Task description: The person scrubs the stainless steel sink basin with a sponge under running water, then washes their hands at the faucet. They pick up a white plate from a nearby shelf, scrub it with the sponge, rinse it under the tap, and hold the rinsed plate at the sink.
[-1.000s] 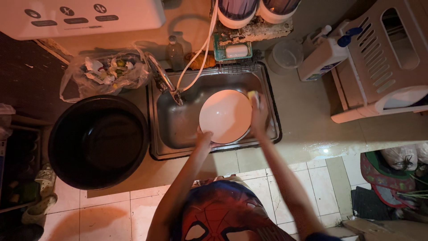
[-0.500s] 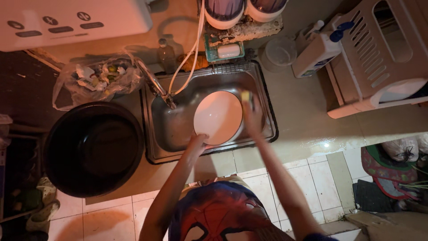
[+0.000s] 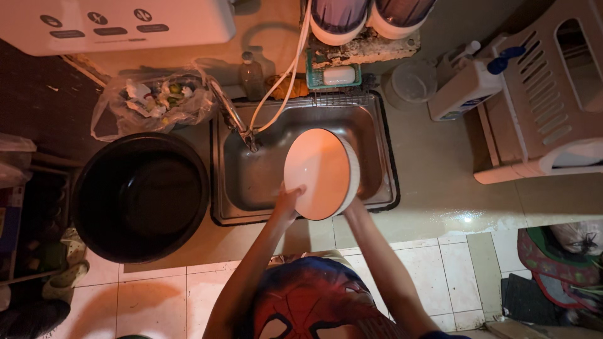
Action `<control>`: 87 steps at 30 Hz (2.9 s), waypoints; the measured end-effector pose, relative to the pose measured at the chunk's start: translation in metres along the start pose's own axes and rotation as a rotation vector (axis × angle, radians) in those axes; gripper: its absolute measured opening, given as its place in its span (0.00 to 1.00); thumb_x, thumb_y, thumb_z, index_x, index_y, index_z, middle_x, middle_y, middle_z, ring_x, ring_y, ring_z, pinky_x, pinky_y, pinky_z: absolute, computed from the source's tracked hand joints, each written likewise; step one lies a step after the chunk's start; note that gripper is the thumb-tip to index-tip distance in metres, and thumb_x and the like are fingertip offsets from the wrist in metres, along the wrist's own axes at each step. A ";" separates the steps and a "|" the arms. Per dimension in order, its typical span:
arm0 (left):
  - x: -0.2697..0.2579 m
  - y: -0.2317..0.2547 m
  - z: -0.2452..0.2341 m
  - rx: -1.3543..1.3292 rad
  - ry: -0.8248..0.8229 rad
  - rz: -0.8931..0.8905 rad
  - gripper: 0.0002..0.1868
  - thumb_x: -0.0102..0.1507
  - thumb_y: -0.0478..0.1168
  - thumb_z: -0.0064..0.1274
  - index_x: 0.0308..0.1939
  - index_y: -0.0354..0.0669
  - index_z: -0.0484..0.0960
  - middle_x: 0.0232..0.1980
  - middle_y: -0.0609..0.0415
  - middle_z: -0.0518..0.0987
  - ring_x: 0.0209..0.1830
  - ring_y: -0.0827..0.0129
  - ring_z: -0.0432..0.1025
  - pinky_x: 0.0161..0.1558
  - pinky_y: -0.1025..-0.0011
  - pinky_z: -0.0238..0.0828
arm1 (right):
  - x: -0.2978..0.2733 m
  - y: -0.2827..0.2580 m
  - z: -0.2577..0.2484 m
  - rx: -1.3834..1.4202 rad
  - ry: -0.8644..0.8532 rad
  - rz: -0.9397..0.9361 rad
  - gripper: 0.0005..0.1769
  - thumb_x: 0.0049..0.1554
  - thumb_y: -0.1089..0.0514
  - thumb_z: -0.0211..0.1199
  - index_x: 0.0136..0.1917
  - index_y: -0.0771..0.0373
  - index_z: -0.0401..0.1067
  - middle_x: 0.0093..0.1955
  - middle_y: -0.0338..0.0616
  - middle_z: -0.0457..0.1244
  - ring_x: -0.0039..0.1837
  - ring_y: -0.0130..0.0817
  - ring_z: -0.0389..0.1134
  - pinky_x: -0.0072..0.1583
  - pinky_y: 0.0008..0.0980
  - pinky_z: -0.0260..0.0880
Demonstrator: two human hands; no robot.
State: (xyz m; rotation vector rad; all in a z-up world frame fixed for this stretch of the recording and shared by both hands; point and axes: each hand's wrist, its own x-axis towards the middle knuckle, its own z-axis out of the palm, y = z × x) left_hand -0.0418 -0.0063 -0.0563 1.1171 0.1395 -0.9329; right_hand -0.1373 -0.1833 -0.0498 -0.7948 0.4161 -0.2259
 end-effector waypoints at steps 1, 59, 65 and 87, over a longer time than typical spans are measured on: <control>-0.002 0.003 0.003 0.030 0.081 0.047 0.25 0.59 0.31 0.53 0.61 0.39 0.69 0.53 0.42 0.78 0.45 0.60 0.78 0.42 0.62 0.79 | -0.009 0.006 0.002 -0.017 0.002 -0.027 0.28 0.65 0.48 0.56 0.73 0.65 0.63 0.69 0.49 0.63 0.65 0.40 0.67 0.63 0.44 0.71; -0.174 0.055 -0.160 0.676 0.555 0.104 0.38 0.57 0.28 0.43 0.73 0.49 0.64 0.56 0.32 0.80 0.56 0.38 0.76 0.58 0.52 0.73 | 0.270 0.147 0.186 -0.661 0.478 -0.260 0.51 0.46 0.55 0.82 0.73 0.57 0.54 0.61 0.47 0.63 0.56 0.44 0.66 0.55 0.45 0.67; -0.169 0.056 -0.166 0.708 0.544 0.130 0.39 0.57 0.29 0.42 0.74 0.51 0.63 0.57 0.32 0.80 0.56 0.38 0.76 0.57 0.51 0.72 | 0.242 0.139 0.199 -1.573 0.366 -0.682 0.36 0.48 0.60 0.77 0.66 0.59 0.64 0.59 0.58 0.64 0.60 0.55 0.67 0.56 0.49 0.69; -0.146 0.060 -0.140 0.769 0.577 0.195 0.34 0.58 0.31 0.44 0.71 0.44 0.68 0.56 0.33 0.81 0.57 0.39 0.75 0.57 0.53 0.71 | 0.203 0.101 0.118 -0.589 -0.065 0.350 0.25 0.57 0.43 0.59 0.61 0.61 0.66 0.45 0.54 0.69 0.46 0.52 0.74 0.46 0.49 0.72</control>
